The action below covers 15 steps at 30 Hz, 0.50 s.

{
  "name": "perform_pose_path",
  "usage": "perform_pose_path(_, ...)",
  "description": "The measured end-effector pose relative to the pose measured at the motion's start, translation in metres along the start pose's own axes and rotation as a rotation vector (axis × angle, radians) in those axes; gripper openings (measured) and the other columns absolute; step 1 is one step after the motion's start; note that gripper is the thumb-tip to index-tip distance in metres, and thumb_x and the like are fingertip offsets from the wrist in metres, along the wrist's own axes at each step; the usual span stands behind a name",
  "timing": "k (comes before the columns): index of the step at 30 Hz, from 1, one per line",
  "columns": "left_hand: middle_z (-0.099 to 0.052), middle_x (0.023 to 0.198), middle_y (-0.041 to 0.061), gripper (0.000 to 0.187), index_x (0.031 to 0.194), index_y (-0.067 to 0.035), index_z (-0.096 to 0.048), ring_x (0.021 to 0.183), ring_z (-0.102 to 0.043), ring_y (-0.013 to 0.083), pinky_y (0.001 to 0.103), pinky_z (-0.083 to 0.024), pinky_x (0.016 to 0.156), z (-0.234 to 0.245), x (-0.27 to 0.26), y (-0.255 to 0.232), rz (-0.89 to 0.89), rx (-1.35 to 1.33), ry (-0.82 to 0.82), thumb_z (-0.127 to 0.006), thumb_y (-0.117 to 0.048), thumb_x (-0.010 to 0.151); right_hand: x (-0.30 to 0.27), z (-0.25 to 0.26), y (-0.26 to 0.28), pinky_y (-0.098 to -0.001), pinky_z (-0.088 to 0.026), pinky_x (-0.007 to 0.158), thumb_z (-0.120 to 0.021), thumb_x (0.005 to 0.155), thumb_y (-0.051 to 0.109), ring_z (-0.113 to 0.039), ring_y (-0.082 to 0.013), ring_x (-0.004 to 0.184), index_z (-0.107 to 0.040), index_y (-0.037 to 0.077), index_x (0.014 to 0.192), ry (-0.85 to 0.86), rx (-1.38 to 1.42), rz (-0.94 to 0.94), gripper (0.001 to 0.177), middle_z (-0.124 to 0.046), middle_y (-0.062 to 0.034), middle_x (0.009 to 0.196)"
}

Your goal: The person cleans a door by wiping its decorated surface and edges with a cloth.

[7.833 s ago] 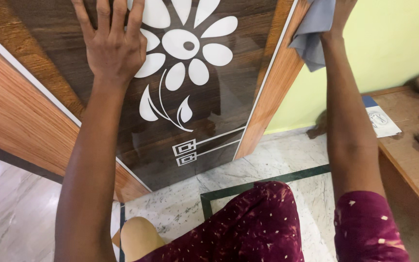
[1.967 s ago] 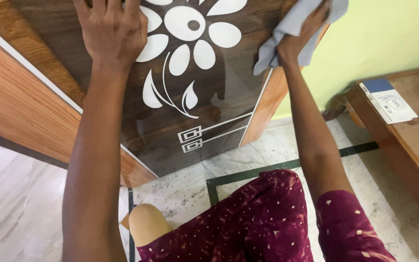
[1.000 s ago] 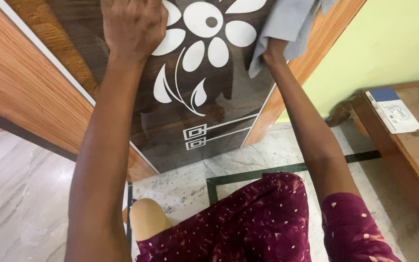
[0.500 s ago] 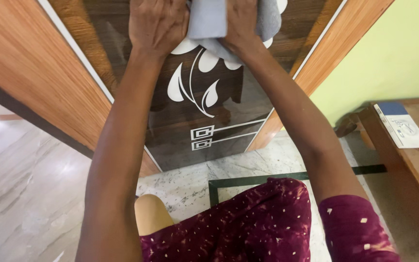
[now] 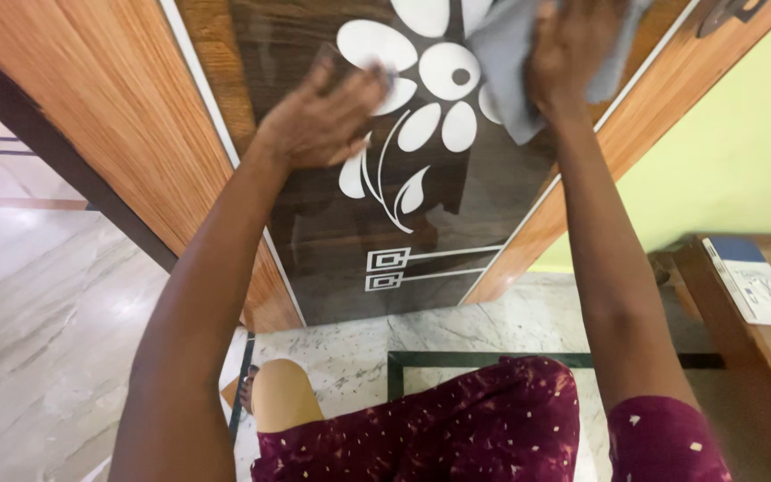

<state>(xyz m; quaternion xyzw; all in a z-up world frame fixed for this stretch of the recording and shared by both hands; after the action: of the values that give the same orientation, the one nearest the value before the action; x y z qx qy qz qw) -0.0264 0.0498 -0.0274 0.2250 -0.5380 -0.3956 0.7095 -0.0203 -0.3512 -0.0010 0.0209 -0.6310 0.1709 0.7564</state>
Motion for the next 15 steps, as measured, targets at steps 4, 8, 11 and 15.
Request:
perform_pose_path(4,-0.022,0.172,0.003,0.075,0.163,-0.017,-0.034,0.157,-0.017,0.0189,0.052,-0.008,0.127,-0.004,0.001,-0.006,-0.290,0.078,0.033,-0.025,-0.067,0.106,-0.017,-0.004,-0.024,-0.0532,-0.043,0.101,-0.057,0.110,0.024,-0.057,-0.0409,0.120,-0.058,0.000,0.140,-0.060,-0.057,-0.145,0.038,-0.060,-0.0233,0.132)
perform_pose_path(8,-0.021,0.172,0.002,0.074,0.164,-0.018,-0.034,0.158,-0.016,0.0181,0.049,-0.008,0.129,-0.006,-0.003,-0.013,-0.217,0.098,-0.010,-0.026,-0.065,0.108,-0.017,-0.015,-0.003,-0.0523,-0.044,0.097,-0.058,0.107,0.020,-0.058,-0.0402,0.115,-0.060,0.000,0.135,-0.056,-0.046,-0.174,0.034,-0.060,-0.0221,0.126)
perform_pose_path(11,-0.020,0.173,0.002,0.072,0.165,-0.019,-0.033,0.159,-0.016,0.0178,0.049,-0.008,0.130,-0.006,-0.004,-0.018,-0.169,0.103,-0.046,-0.026,-0.065,0.110,-0.002,-0.019,0.031,-0.0517,-0.045,0.093,-0.059,0.105,0.018,-0.058,-0.0396,0.110,-0.061,0.001,0.131,-0.039,-0.016,-0.132,0.031,-0.061,-0.0212,0.122)
perform_pose_path(15,-0.021,0.174,0.002,0.068,0.165,-0.018,-0.034,0.158,-0.019,0.0190,0.050,-0.009,0.130,-0.007,-0.008,-0.021,-0.161,0.103,-0.055,-0.029,-0.061,0.112,0.027,-0.021,0.089,-0.0508,-0.046,0.089,-0.061,0.103,0.014,-0.059,-0.0388,0.105,-0.062,0.001,0.127,0.000,0.042,-0.032,0.027,-0.062,-0.0200,0.116)
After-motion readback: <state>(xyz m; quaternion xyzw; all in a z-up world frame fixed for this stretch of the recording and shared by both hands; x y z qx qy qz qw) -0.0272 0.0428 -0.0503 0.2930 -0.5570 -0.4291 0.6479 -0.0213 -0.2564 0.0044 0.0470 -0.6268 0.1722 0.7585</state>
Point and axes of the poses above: each hand's wrist, its own x-axis towards the middle knuckle, its own z-axis out of the back of the hand, y = z × x, the point moved 1 cm from there along x, towards the middle knuckle
